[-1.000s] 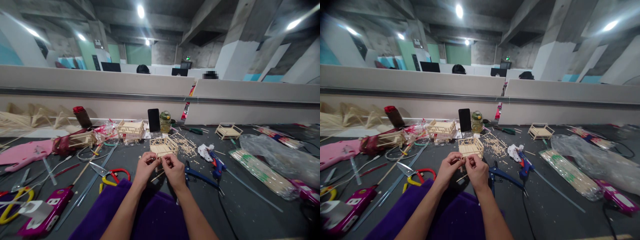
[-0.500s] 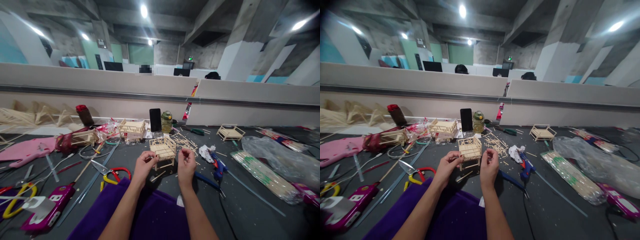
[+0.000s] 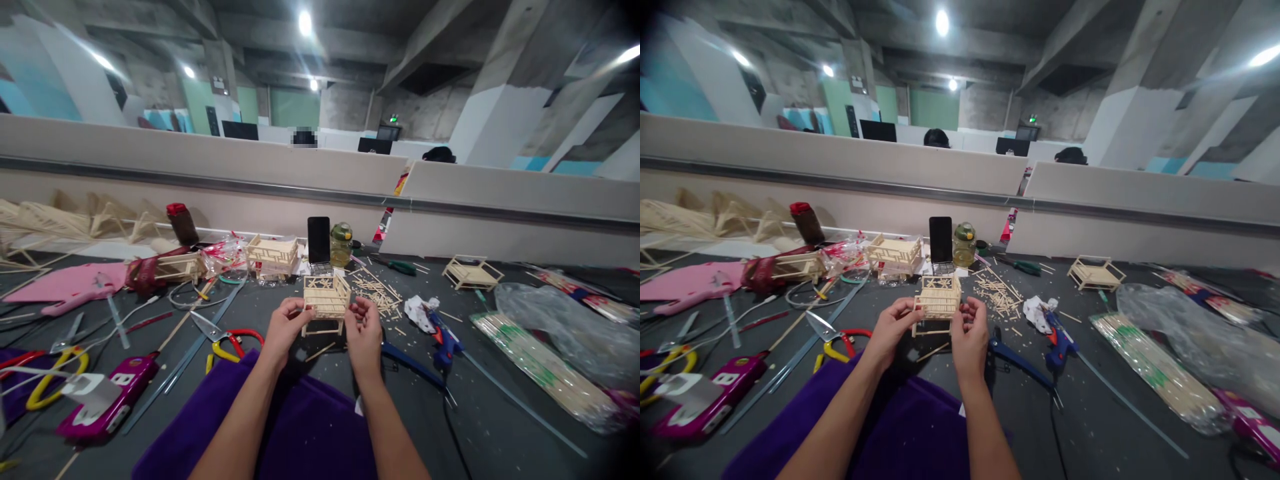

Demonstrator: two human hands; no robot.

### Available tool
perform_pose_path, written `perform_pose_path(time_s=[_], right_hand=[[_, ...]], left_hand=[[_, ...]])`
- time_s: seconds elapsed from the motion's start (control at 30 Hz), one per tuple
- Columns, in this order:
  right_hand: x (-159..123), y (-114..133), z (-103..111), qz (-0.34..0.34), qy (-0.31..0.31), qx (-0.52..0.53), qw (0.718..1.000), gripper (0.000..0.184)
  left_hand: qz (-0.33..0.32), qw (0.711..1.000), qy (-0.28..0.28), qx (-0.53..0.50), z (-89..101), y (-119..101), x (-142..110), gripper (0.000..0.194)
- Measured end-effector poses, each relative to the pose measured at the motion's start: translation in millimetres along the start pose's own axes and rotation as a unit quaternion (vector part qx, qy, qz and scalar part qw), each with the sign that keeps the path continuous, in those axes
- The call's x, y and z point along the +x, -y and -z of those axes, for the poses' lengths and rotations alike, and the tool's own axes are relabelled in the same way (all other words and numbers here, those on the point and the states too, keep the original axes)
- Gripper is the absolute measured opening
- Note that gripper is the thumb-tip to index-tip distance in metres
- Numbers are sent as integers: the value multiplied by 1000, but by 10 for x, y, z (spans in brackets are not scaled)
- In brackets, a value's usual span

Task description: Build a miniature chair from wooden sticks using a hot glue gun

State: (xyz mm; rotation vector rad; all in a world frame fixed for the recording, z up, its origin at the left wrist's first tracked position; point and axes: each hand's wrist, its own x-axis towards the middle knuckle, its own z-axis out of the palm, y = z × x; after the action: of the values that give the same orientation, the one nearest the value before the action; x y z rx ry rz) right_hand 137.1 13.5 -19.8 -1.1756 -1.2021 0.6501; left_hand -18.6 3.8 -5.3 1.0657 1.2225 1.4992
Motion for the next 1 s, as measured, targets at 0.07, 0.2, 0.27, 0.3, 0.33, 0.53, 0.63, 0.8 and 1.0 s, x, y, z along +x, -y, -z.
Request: perform_pose_path(time_s=[0.07,0.2,0.27,0.3,0.33,0.53,0.63,0.8,1.0], right_hand=[[-23,32,15,42,-26,-51,997,26],[-120,104,-6,154,-2,-111,982,17],[-170,120,-48,187,28,-137,972,19],[-189,119,-72,198,38,-148,968,19],[-202,115,-95,205,44,-157,965,20],[-205,83,-151,211,40,-165,963,22],[-209,84,-151,206,37,-162,964,22],[-225,55,-162,203,26,-171,964,22],[-221,39,-173,194,33,-163,967,25]], left_hand=[[-3,1000,0,2,0,6,3,21],[-8,1000,1,3,5,36,20,18],[-7,1000,4,-5,11,57,33,19],[-6,1000,6,-8,15,66,39,19],[-6,1000,9,-9,19,75,43,20],[-11,999,44,-1,28,83,37,18],[-5,999,48,-4,22,80,30,18],[2,999,51,-7,10,69,19,21],[4,999,52,-11,-2,40,4,24]])
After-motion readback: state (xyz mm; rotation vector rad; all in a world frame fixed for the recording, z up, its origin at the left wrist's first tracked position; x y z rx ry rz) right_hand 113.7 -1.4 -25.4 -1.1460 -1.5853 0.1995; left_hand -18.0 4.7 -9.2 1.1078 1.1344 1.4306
